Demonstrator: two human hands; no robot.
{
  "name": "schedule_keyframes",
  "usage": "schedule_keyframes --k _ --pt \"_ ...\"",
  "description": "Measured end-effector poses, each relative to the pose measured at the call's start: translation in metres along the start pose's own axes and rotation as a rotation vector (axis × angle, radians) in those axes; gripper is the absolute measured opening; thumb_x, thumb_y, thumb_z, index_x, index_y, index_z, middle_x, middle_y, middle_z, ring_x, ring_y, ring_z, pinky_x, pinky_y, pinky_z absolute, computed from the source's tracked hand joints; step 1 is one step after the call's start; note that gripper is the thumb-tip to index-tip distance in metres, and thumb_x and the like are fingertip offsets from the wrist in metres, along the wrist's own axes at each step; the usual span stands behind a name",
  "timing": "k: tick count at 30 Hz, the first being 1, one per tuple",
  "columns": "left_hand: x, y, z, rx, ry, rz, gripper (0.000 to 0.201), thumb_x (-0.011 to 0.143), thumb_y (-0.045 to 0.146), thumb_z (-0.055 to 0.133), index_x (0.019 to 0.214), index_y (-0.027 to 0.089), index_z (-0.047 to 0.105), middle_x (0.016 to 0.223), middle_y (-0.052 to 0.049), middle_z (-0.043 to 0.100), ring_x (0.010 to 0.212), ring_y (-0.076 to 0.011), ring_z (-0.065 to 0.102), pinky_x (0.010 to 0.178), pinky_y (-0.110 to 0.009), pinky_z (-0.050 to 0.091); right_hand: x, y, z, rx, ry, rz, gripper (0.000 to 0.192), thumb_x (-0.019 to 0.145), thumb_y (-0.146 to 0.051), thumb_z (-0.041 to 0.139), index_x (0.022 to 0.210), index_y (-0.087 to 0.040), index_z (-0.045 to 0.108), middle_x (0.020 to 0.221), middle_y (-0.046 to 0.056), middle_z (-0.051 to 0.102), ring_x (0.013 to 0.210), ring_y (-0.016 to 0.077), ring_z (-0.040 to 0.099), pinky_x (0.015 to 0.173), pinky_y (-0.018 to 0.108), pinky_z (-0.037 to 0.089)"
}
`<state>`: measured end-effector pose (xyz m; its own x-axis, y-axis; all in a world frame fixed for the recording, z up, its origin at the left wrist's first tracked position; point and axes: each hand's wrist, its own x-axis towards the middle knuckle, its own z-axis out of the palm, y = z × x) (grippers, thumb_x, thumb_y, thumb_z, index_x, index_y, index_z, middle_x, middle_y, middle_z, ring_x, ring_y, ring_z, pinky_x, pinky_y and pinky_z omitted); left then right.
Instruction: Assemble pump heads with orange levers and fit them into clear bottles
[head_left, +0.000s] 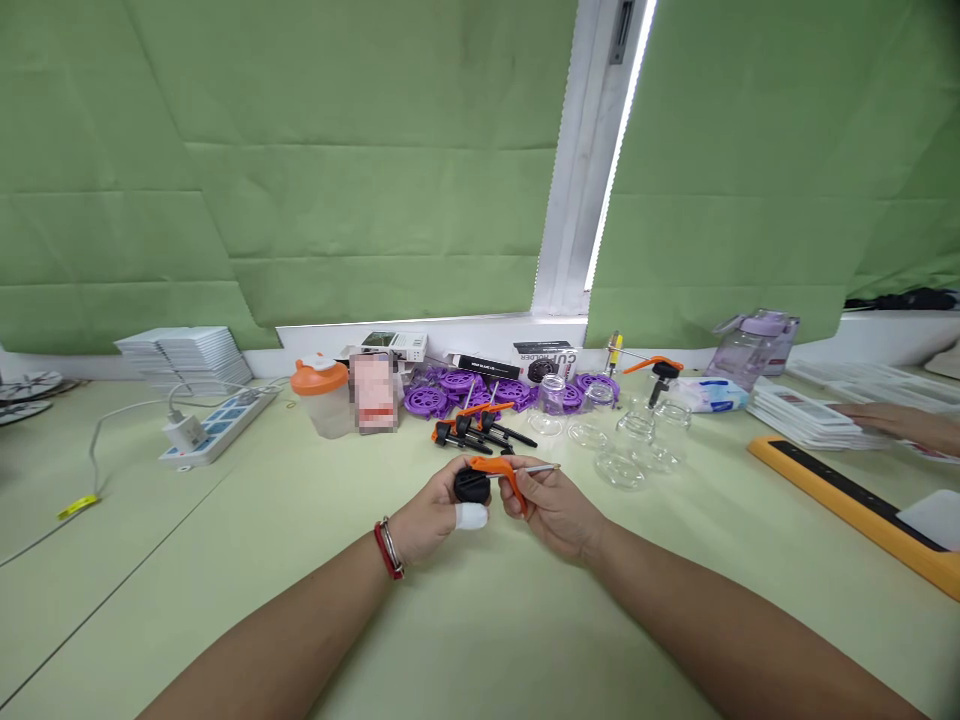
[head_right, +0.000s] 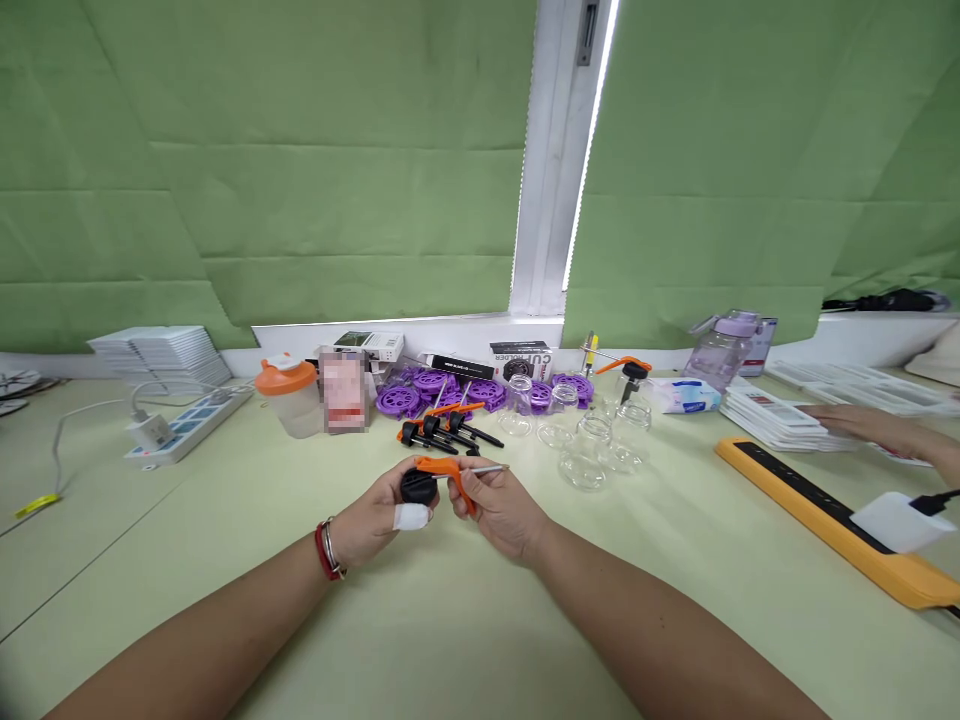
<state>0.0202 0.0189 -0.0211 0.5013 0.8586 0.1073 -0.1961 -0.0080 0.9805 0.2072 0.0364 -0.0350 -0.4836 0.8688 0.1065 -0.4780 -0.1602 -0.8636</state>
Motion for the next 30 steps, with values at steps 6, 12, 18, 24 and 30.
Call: schedule_keyframes --k 6,12,18,24,30 --pt "-0.001 -0.004 0.001 -0.06 -0.031 -0.012 0.048 0.063 0.017 0.072 0.107 0.019 0.053 0.077 0.001 0.054 0.07 -0.0108 0.047 0.067 -0.025 0.035 -0.002 0.0 0.001 -0.12 -0.056 -0.036 0.035 0.075 -0.039 0.07 0.102 -0.017 0.067 0.066 0.001 0.051 0.057 0.0096 0.04 0.055 0.026 0.027" --pt "-0.002 0.004 0.005 -0.085 -0.1 -0.003 0.054 0.06 0.016 0.071 0.112 0.019 0.055 0.078 -0.001 0.057 0.071 -0.0137 0.05 0.067 -0.027 0.035 -0.004 -0.001 0.002 -0.11 -0.122 0.018 0.046 0.068 -0.043 0.074 0.106 -0.018 0.067 0.071 0.003 0.052 0.06 0.0104 0.039 0.057 0.026 0.028" --pt "-0.002 0.01 0.007 -0.1 -0.107 -0.03 0.053 0.059 0.014 0.07 0.11 0.019 0.056 0.084 -0.002 0.058 0.071 -0.0123 0.049 0.067 -0.026 0.035 -0.007 0.001 0.002 -0.129 -0.148 0.027 0.051 0.072 -0.041 0.072 0.118 -0.021 0.062 0.064 -0.001 0.045 0.058 0.0105 0.035 0.058 0.027 0.026" --pt "-0.003 0.01 0.005 -0.102 -0.08 -0.074 0.056 0.057 0.018 0.075 0.109 0.02 0.056 0.082 -0.001 0.054 0.068 -0.0103 0.046 0.063 -0.025 0.034 -0.005 0.007 -0.001 -0.157 -0.139 -0.002 0.047 0.076 -0.036 0.07 0.119 -0.022 0.061 0.06 -0.003 0.04 0.055 0.0087 0.03 0.055 0.026 0.02" --pt "-0.001 0.005 0.005 -0.281 -0.079 -0.106 0.042 0.079 0.05 0.053 0.104 0.016 0.057 0.066 -0.001 0.05 0.054 -0.0097 0.042 0.055 -0.026 0.031 -0.007 0.004 0.006 -0.171 -0.127 0.069 0.052 0.075 -0.037 0.07 0.123 -0.021 0.057 0.059 -0.004 0.037 0.052 0.0073 0.027 0.051 0.025 0.015"
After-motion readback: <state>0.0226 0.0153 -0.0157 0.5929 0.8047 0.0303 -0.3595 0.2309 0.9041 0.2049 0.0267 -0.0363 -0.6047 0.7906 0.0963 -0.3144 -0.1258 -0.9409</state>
